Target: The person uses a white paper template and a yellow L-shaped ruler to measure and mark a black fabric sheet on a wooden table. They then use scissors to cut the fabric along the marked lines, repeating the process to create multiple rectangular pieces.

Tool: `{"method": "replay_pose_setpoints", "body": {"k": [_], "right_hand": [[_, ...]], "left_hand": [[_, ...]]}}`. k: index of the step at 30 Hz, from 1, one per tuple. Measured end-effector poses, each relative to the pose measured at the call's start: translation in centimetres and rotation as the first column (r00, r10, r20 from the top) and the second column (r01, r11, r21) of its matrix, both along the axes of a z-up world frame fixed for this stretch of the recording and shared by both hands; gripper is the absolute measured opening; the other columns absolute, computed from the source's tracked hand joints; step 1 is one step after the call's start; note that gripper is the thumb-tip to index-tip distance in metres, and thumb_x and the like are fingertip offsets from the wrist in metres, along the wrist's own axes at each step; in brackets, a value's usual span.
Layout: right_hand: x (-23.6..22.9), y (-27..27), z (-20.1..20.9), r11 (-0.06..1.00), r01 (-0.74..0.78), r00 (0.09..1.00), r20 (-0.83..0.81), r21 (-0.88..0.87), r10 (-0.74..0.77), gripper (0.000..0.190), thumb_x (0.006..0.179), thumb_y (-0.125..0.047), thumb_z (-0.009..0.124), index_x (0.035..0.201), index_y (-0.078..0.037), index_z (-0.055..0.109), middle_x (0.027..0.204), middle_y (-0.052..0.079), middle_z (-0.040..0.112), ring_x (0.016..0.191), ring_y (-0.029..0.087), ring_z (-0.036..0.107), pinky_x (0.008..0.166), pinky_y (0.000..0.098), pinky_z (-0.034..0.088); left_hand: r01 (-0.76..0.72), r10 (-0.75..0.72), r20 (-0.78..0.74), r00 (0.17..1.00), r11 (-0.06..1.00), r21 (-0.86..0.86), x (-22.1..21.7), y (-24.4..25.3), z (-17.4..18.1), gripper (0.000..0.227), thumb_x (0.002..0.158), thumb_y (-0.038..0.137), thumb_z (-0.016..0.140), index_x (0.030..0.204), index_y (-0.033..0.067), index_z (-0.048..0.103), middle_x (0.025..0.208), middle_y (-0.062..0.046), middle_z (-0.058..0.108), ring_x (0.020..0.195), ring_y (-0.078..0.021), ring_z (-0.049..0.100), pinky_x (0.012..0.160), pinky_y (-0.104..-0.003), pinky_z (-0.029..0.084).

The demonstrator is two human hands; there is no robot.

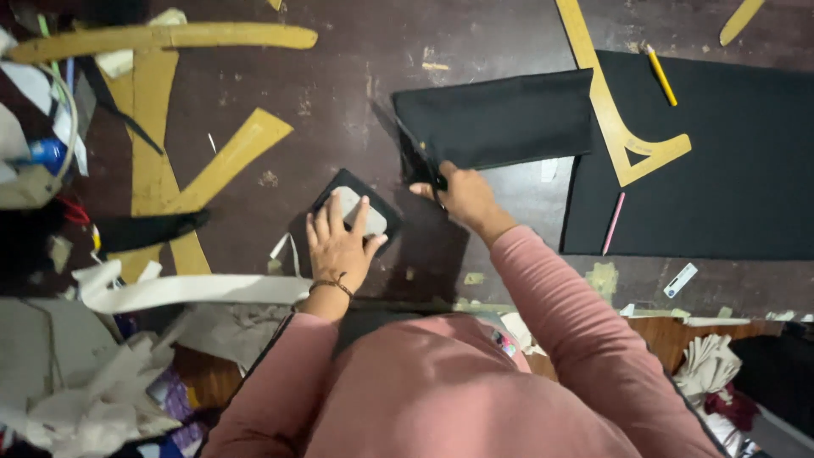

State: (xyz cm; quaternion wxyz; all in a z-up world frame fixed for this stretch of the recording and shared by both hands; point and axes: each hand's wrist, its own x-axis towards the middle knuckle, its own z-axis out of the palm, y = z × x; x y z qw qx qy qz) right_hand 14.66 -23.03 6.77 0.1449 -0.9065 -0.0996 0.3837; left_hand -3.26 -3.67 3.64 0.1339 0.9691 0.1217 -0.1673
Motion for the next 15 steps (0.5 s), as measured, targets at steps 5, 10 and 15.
{"method": "replay_pose_setpoints", "body": {"k": [5, 10, 15], "right_hand": [[-2.1, -3.2, 0.2, 0.985, 0.057, 0.997, -0.067, 0.161, -0.047, 0.058, 0.087, -0.066, 0.069, 0.097, -0.009, 0.065, 0.081, 0.018, 0.071, 0.094, 0.041, 0.072, 0.087, 0.0503, 0.055], [-9.7, -9.3, -0.3, 0.933, 0.278, 0.928, -0.316, 0.229, -0.199, 0.057, 0.083, -0.072, 0.069, 0.081, -0.015, 0.062, 0.051, 0.006, 0.065, 0.065, 0.031, 0.071, 0.073, 0.0386, 0.053], [-20.7, -13.9, -4.3, 0.538, 0.716, 0.671, -0.651, 0.445, -0.355, 0.037, 0.097, -0.041, 0.069, 0.080, -0.009, 0.064, 0.049, 0.014, 0.065, 0.048, 0.024, 0.067, 0.053, 0.0314, 0.044]], "left_hand": [[-0.152, 0.156, -0.041, 0.987, 0.985, 0.088, -1.1, -1.4, -1.2, 0.059, 0.094, 0.048, 0.062, 0.150, 0.0480, 0.043, 0.142, -0.008, 0.041, 0.127, -0.0333, 0.046, 0.101, -0.051, 0.039], [-0.126, 0.122, 0.068, 0.990, 0.990, 0.064, -1.4, -1.1, 0.5, 0.051, 0.092, 0.037, 0.069, 0.141, 0.0404, 0.057, 0.132, -0.005, 0.045, 0.115, -0.0301, 0.048, 0.093, -0.046, 0.041], [0.370, -0.340, 0.286, 0.896, 0.927, -0.055, 0.4, 0.7, -4.7, 0.039, 0.096, 0.021, 0.062, 0.133, 0.0314, 0.064, 0.135, 0.003, 0.054, 0.127, -0.0235, 0.050, 0.098, -0.043, 0.046]]}}
